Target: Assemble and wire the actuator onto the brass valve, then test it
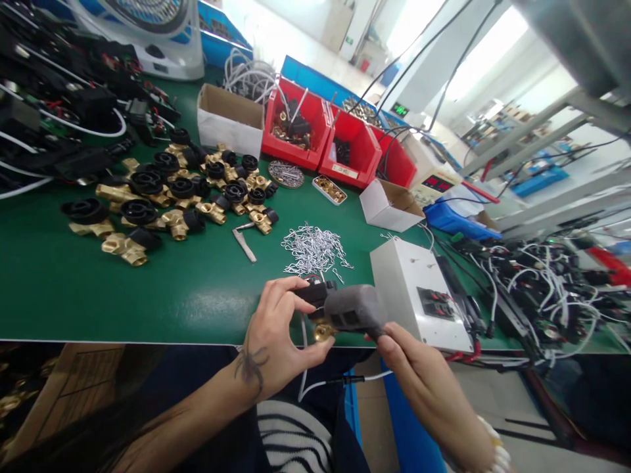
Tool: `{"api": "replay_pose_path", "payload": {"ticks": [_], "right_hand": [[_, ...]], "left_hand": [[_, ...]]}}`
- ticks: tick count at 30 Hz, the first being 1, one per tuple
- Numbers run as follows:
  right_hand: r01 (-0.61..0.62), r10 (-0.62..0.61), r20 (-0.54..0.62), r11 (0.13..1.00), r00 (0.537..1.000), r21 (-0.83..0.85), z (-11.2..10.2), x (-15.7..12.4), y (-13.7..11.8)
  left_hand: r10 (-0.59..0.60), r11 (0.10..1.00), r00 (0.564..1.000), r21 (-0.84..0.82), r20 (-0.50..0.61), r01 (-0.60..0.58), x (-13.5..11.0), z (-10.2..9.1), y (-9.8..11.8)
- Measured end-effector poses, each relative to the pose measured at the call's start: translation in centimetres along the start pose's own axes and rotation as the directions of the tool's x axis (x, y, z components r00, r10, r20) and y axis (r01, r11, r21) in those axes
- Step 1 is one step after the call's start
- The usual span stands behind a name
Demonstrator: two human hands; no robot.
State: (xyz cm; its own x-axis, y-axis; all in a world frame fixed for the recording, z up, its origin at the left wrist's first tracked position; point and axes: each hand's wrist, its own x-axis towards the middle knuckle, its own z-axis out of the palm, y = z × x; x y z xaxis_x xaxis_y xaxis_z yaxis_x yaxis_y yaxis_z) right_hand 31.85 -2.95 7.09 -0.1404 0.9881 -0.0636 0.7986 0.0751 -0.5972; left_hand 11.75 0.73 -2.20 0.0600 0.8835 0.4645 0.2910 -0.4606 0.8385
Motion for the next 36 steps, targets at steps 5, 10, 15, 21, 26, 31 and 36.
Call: {"api": "replay_pose_path", "payload": {"ticks": [5, 10, 15, 21, 26, 31, 36], "right_hand": [[0.0, 0.023, -0.247, 0.996, 0.969, 0.089, -0.28, -0.01, -0.24], [-0.028, 0.028, -0.023, 0.999, 0.999, -0.035, -0.22, 0.4, -0.2], [-0.059, 0.076, -0.174, 0.993, 0.982, 0.098, -0.61, 0.24, -0.53], [-0.009, 0.004, -0.025, 0.986, 1.0, -0.169, -0.35, 0.33, -0.07], [-0.021, -0.009, -0.275, 0.994, 0.961, -0.106, -0.79, 0.15, 0.21], [0.041, -0.055, -0.059, 0.976, 0.997, -0.213, 0.04, 0.55, -0.03], [-0.021, -0.018, -0.306, 0.992, 0.952, -0.124, -0.27, 0.43, 0.14]], "left_hand": [[0.0, 1.0, 1.0, -0.005, 0.009, 0.0, -0.04, -0.03, 0.08], [0.006, 1.0, 1.0, 0.003, -0.011, -0.006, -0.06, -0.01, 0.08], [0.008, 1.0, 1.0, -0.007, -0.015, -0.008, -0.09, 0.03, 0.07], [0.011, 1.0, 1.0, 0.008, -0.019, -0.011, -0.03, -0.09, 0.15], [0.012, 1.0, 1.0, 0.0, -0.022, -0.012, -0.04, -0.04, 0.06], [0.015, 1.0, 0.999, 0.009, -0.031, -0.014, 0.04, -0.09, 0.0], [0.009, 1.0, 1.0, -0.008, -0.021, -0.009, 0.06, -0.12, -0.06]]}}
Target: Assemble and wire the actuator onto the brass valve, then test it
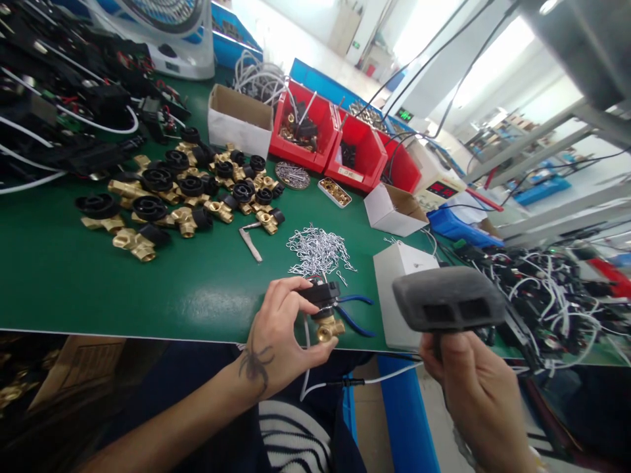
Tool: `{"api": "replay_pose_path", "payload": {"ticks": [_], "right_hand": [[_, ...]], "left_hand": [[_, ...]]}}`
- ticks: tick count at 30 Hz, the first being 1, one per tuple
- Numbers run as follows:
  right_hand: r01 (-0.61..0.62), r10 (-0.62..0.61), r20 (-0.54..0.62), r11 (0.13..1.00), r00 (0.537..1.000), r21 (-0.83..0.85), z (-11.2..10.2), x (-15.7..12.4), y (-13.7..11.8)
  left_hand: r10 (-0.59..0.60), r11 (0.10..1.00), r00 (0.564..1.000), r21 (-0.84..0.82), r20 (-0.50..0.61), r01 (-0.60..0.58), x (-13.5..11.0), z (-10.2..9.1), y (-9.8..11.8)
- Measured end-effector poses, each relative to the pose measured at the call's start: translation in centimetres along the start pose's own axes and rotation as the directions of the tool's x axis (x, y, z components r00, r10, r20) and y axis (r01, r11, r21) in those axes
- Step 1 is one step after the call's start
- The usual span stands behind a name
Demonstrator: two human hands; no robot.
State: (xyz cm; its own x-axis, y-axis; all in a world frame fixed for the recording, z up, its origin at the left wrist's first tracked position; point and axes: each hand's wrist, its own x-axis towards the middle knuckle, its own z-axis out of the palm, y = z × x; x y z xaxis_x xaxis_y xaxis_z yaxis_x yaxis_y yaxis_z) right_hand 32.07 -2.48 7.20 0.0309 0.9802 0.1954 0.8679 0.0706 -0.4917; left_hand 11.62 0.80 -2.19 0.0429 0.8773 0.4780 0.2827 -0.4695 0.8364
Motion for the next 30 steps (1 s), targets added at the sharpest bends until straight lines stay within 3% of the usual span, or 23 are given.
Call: {"api": "replay_pose_path", "payload": {"ticks": [2, 5, 6, 10, 11, 14, 16, 20, 21, 25, 26, 30], "right_hand": [[0.016, -0.016, 0.036, 1.0, 0.999, -0.01, 0.36, 0.02, -0.18], [0.101, -0.084, 0.22, 0.992, 0.972, -0.071, 0.82, 0.15, -0.56], [0.109, -0.09, 0.22, 0.991, 0.971, -0.076, 0.76, 0.17, -0.63], [-0.003, 0.003, 0.007, 1.0, 1.0, -0.001, 0.19, 0.16, -0.63], [-0.012, 0.012, 0.015, 1.0, 1.0, 0.008, 0.24, 0.17, -0.64], [0.04, -0.032, 0.22, 0.999, 0.975, -0.029, 0.78, 0.31, -0.66], [0.062, -0.049, 0.279, 0.997, 0.959, -0.037, 0.89, 0.39, -0.54], [-0.025, 0.023, 0.033, 0.998, 0.999, 0.065, 0.59, 0.38, -0.21], [-0.022, 0.02, 0.026, 0.997, 0.999, 0.074, 0.65, 0.42, -0.24], [0.102, -0.087, 0.266, 0.994, 0.96, -0.042, 0.95, 0.83, -0.58], [0.109, -0.088, 0.274, 0.992, 0.958, -0.061, 0.82, 0.9, -0.57], [0.0, 0.001, -0.02, 0.997, 1.0, 0.077, 0.2, 0.69, -0.1]], "left_hand": [[0.0, 1.0, 1.0, 0.001, -0.005, 0.0, 0.01, 0.01, -0.03], [-0.004, 1.0, 1.0, 0.009, -0.014, 0.004, 0.01, 0.01, -0.05], [-0.007, 1.0, 1.0, 0.008, -0.013, 0.008, 0.0, 0.0, -0.06], [-0.022, 1.0, 1.0, -0.003, 0.008, 0.022, -0.06, -0.04, -0.07], [-0.022, 1.0, 1.0, -0.002, 0.006, 0.022, -0.06, -0.05, -0.07], [-0.012, 1.0, 1.0, 0.006, -0.005, 0.012, -0.03, -0.07, -0.1], [-0.01, 1.0, 1.0, 0.007, -0.009, 0.01, -0.01, -0.07, -0.12], [-0.02, 1.0, 1.0, -0.004, 0.004, 0.02, 0.04, -0.08, -0.14], [-0.02, 1.0, 1.0, -0.005, 0.004, 0.02, 0.06, -0.09, -0.14], [-0.017, 1.0, 1.0, -0.001, -0.006, 0.017, 0.1, -0.14, -0.19], [-0.019, 1.0, 1.0, -0.002, -0.006, 0.018, 0.09, -0.16, -0.21], [-0.02, 1.0, 1.0, -0.013, 0.008, 0.02, -0.03, -0.17, -0.32]]}}
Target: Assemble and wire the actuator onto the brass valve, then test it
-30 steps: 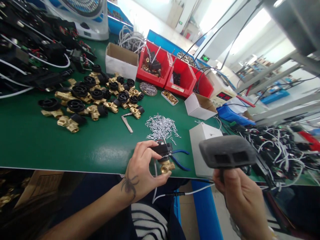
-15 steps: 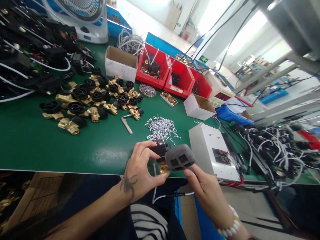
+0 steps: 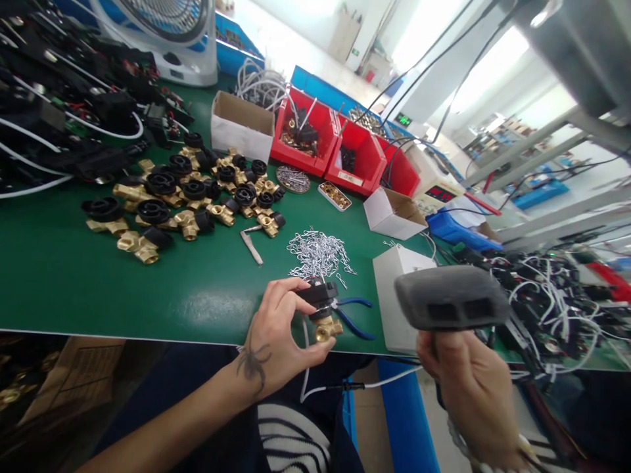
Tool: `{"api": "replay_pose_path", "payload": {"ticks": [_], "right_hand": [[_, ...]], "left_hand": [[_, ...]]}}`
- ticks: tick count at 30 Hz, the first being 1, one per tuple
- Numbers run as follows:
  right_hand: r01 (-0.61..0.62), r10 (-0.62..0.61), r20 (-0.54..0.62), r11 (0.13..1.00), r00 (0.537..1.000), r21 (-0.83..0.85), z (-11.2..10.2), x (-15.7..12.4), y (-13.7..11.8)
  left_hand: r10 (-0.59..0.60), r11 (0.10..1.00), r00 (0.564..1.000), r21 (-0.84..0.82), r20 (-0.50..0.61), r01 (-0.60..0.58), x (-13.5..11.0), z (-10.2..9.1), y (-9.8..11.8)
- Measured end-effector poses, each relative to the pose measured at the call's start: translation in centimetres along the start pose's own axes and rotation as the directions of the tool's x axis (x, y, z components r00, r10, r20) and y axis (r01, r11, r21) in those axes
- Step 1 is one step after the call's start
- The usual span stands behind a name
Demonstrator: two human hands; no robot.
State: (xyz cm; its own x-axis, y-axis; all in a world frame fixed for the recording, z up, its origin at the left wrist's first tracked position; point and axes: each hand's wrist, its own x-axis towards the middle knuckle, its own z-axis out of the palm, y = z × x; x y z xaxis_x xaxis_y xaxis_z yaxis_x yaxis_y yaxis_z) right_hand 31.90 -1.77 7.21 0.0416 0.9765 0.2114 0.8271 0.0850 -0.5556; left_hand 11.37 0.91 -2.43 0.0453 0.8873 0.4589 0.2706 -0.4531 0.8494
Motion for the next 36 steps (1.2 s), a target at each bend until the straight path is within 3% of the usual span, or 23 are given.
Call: {"api": "replay_pose_path", "payload": {"ticks": [2, 5, 6, 11, 13, 16, 18, 20, 22, 26, 31, 34, 36], "right_hand": [[-0.003, 0.003, 0.007, 1.0, 1.0, 0.021, 0.2, -0.1, 0.0], [0.101, -0.069, 0.285, 0.99, 0.956, -0.097, 0.7, -0.1, -0.3], [0.129, -0.085, 0.328, 0.985, 0.941, -0.115, 0.6, 0.0, -0.5], [0.047, -0.044, 0.068, 0.998, 0.997, -0.046, -0.1, 0.0, -0.3], [0.045, -0.034, 0.176, 0.998, 0.984, -0.054, 0.3, -0.1, -0.2], [0.124, -0.067, 0.399, 0.985, 0.914, -0.118, 0.7, 0.1, -0.3], [0.134, -0.088, 0.331, 0.984, 0.94, -0.119, 0.5, 0.3, -0.4], [0.092, -0.076, 0.172, 0.992, 0.982, -0.083, 0.2, 0.5, -0.4], [0.053, -0.046, 0.13, 0.997, 0.99, -0.051, 0.2, 0.6, -0.2], [0.033, -0.021, 0.364, 0.999, 0.931, -0.027, 1.2, 0.6, 0.0], [-0.128, 0.038, 0.397, 0.971, 0.917, 0.204, 1.9, 0.8, 0.1], [-0.061, -0.106, 0.495, 0.949, 0.862, 0.309, 3.0, 1.3, 0.3], [0.035, -0.219, 0.482, 0.932, 0.848, 0.361, 4.0, 1.6, 0.5]], "left_hand": [[0.011, 1.0, 1.0, 0.004, -0.002, -0.011, 0.0, 0.1, -0.1], [0.021, 1.0, 1.0, 0.015, -0.015, -0.021, 0.1, 0.2, -0.1], [0.021, 1.0, 1.0, 0.016, -0.016, -0.02, 0.1, 0.2, -0.2], [0.013, 1.0, 1.0, 0.012, -0.004, -0.013, 0.0, 0.1, -0.2], [0.023, 1.0, 1.0, 0.017, -0.003, -0.023, 0.0, 0.0, -0.1], [0.032, 0.999, 0.999, 0.028, 0.004, -0.032, 0.0, 0.1, -0.1], [0.027, 0.999, 1.0, 0.027, 0.001, -0.027, 0.1, 0.1, -0.1], [0.014, 1.0, 1.0, 0.024, -0.005, -0.014, 0.2, 0.2, -0.1], [-0.004, 1.0, 1.0, 0.02, -0.009, 0.004, 0.2, 0.2, -0.1], [-0.052, 0.999, 0.999, -0.003, -0.013, 0.052, 0.0, -0.1, 0.2], [-0.083, 0.994, 0.993, -0.059, 0.079, 0.088, -0.1, -0.3, 0.5], [-0.049, 0.998, 0.993, -0.03, 0.109, 0.053, 0.2, -0.5, 0.4], [-0.064, 0.997, 0.989, -0.036, 0.133, 0.069, 0.3, -0.7, 0.4]]}}
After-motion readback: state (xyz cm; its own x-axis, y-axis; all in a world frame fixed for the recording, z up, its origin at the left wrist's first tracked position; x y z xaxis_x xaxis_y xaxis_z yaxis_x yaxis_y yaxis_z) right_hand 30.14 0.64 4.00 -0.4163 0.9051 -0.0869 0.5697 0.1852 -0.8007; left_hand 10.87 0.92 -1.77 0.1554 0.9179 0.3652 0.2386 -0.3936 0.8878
